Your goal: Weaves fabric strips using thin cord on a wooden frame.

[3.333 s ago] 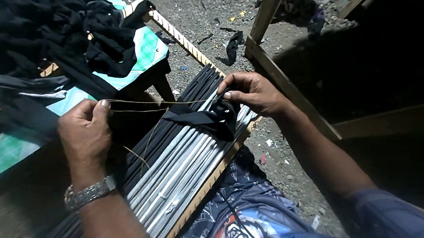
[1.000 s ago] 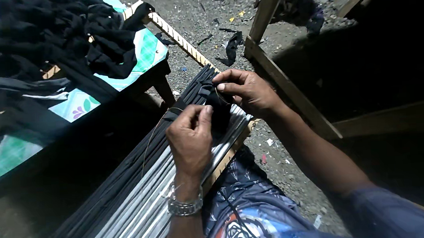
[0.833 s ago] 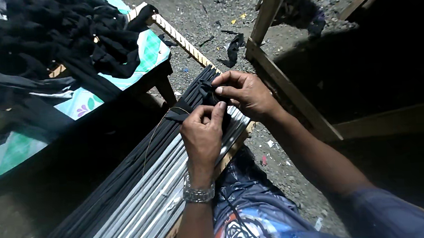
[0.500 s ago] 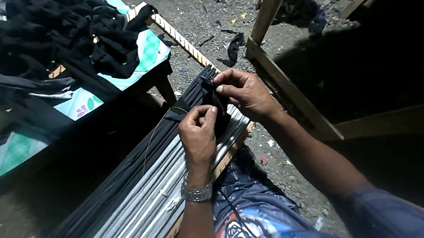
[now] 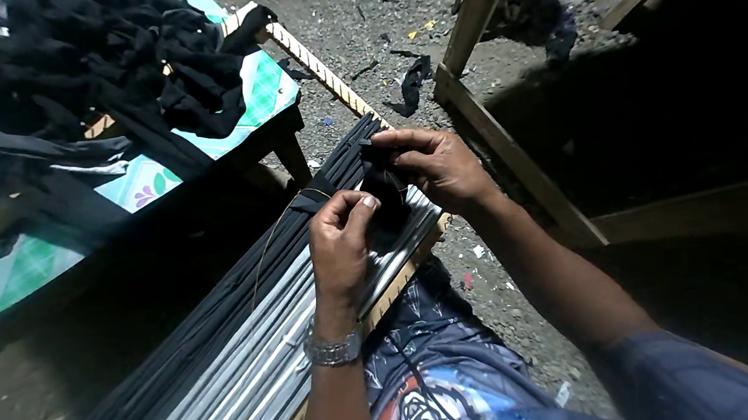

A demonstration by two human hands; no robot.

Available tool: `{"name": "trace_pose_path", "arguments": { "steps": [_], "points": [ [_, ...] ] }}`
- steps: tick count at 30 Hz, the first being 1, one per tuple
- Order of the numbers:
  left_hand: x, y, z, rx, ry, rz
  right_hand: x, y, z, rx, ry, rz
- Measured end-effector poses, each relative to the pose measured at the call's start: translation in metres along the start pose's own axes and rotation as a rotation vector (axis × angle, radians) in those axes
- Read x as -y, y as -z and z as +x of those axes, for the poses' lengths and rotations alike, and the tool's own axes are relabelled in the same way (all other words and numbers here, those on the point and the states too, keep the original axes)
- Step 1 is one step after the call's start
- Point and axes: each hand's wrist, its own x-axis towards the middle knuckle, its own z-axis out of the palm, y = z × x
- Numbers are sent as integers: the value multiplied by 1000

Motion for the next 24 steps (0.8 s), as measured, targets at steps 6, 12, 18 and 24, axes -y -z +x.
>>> {"name": "trace_pose_path", "arguments": {
  "steps": [6, 12, 18, 24],
  "points": [
    [3, -25, -1, -181, -172, 523, -2, -6, 0, -16, 26, -37],
    [7, -32, 11, -262, -115, 664, -4, -7, -3, 31, 80, -124],
    [3, -15, 3, -157, -79, 409, -4, -2, -2, -18, 6, -61],
    [2, -12, 2, -157, -73, 409, -5, -1, -2, -4, -5, -39]
  ]
}}
